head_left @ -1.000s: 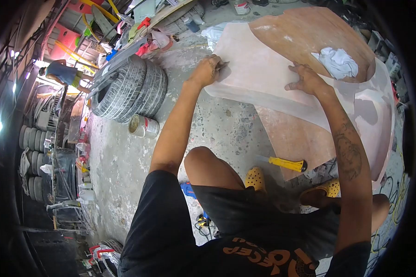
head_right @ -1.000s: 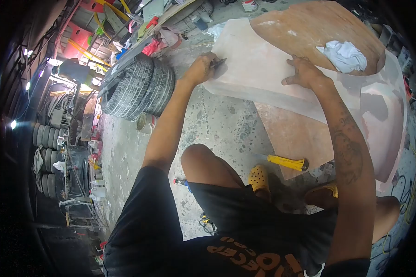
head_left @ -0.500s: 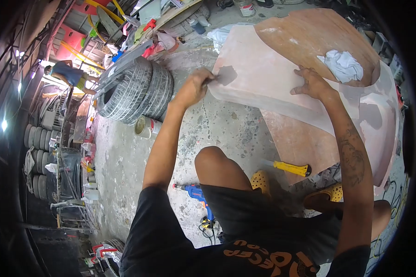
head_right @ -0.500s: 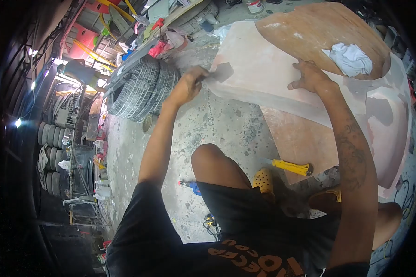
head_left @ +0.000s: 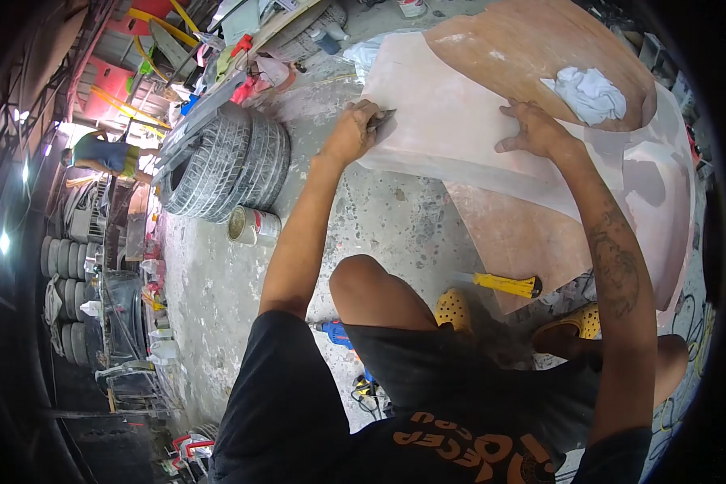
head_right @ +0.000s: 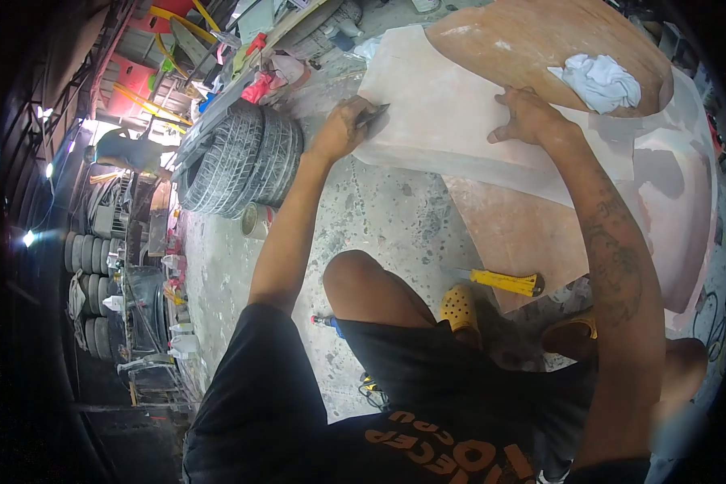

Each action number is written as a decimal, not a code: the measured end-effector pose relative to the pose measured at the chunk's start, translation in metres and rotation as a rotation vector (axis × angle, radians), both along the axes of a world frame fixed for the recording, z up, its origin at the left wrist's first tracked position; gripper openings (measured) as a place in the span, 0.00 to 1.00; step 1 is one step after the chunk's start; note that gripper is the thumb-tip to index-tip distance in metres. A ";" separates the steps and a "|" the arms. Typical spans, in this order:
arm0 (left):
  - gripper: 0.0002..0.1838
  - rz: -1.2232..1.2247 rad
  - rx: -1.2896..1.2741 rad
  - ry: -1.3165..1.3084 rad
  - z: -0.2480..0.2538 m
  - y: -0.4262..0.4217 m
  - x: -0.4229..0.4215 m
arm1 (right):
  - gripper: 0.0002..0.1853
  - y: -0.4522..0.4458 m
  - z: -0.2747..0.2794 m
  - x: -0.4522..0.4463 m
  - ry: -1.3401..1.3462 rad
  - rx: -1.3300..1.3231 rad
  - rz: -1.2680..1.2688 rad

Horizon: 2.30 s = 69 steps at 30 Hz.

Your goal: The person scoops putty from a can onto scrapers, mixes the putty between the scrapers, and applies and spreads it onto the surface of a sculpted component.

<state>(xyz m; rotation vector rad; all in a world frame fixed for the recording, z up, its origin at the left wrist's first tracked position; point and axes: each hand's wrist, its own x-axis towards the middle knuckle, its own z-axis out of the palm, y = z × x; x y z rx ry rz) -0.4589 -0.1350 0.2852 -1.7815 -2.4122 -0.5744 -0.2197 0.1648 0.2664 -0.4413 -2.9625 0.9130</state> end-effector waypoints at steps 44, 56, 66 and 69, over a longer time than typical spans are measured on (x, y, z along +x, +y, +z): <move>0.24 0.085 0.110 -0.292 0.045 -0.105 0.094 | 0.47 -0.001 0.004 -0.002 0.041 0.126 0.076; 0.40 0.656 1.037 -1.253 -0.005 -0.065 0.295 | 0.30 0.108 0.128 0.275 0.724 0.304 -0.313; 0.43 0.495 0.782 -1.149 0.022 -0.028 0.262 | 0.30 0.298 -0.147 0.401 0.489 -0.668 -1.136; 0.43 0.612 0.881 -1.201 0.025 -0.026 0.285 | 0.26 0.353 -0.216 0.368 0.380 -0.686 -0.924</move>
